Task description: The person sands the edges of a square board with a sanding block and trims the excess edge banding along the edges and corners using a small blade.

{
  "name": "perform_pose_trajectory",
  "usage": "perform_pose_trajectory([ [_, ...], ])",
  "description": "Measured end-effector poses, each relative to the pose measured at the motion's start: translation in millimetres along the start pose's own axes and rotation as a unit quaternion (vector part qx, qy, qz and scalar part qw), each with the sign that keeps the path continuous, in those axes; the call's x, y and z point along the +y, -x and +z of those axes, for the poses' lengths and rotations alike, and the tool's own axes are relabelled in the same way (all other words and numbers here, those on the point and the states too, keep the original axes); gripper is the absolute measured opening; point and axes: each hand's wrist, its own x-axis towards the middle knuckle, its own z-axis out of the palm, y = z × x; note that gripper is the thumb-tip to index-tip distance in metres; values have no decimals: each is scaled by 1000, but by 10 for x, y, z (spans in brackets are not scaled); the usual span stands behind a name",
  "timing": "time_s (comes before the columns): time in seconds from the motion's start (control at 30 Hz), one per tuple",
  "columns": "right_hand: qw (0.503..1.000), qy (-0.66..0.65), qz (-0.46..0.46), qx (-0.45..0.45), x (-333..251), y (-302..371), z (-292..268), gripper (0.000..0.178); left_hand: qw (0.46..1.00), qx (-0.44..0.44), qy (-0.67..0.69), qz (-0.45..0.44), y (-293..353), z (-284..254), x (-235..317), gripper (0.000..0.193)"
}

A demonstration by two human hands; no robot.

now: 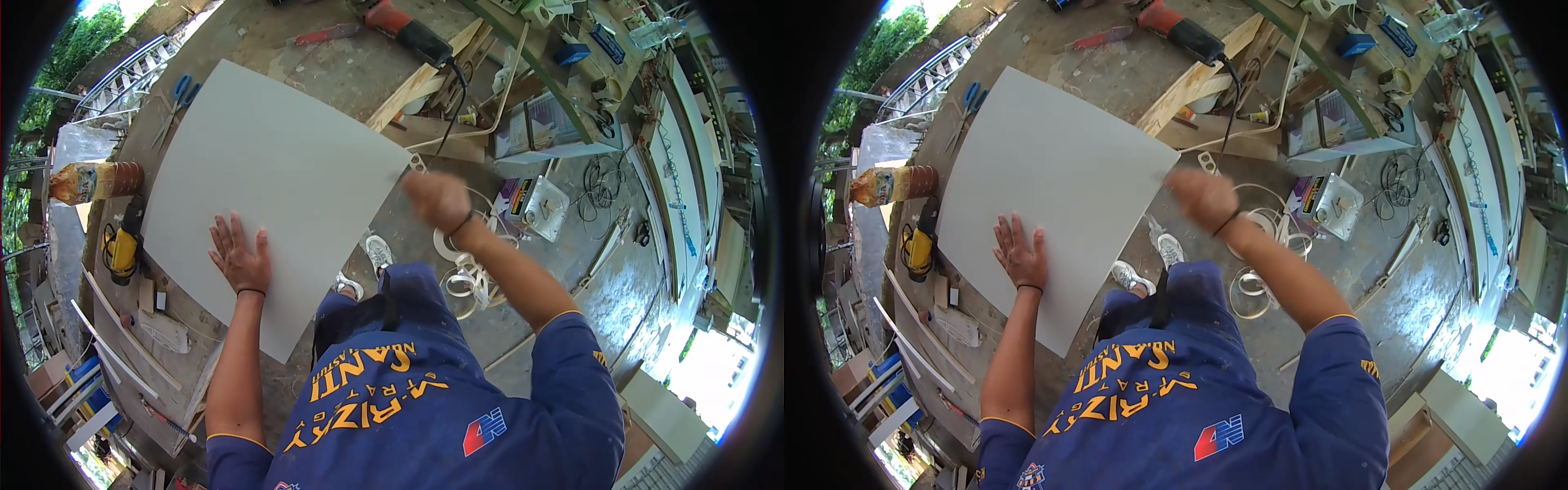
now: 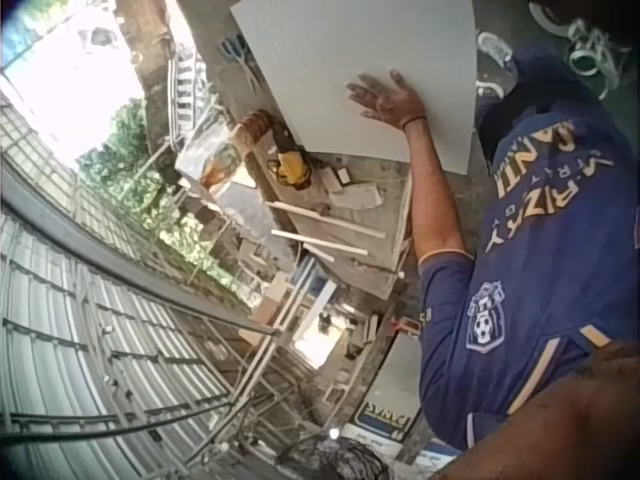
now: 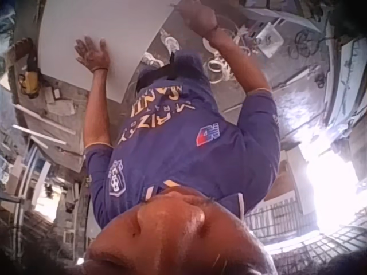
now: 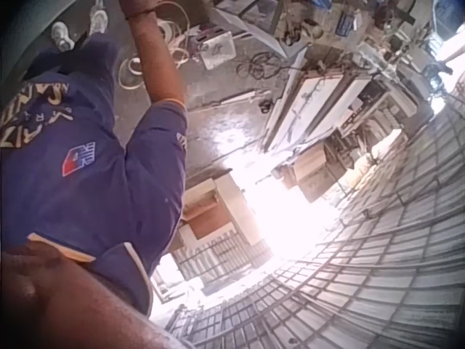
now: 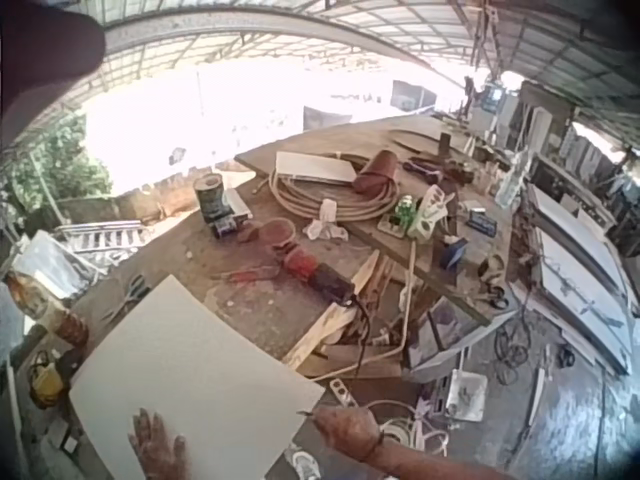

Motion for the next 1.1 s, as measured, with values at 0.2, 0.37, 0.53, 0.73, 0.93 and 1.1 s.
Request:
perform_pose_trajectory([
  [0.2, 999, -27, 6, 15, 12, -40, 88, 6, 1000, 16, 14, 17, -8, -25, -8, 65],
  [0.37, 989, 131, 67, 26, 423, -135, -46, 7, 1000, 13, 12, 12, -19, -24, 3, 65],
  [0.53, 981, -115, 3, -157, -466, -26, -24, 6, 1000, 21, 13, 12, -6, -17, -25, 66],
  [0.73, 974, 69, 190, -106, 435, -216, 14, 11, 999, 25, 15, 21, 16, -42, -13, 66],
  [0.93, 985, -60, -53, -152, -309, -5, -93, 6, 1000, 21, 8, 15, 12, -5, 0, 66],
  [1.1, 987, 76, 103, -96, 372, -354, -190, 4, 1000, 19, 8, 13, 6, -28, -15, 66],
])
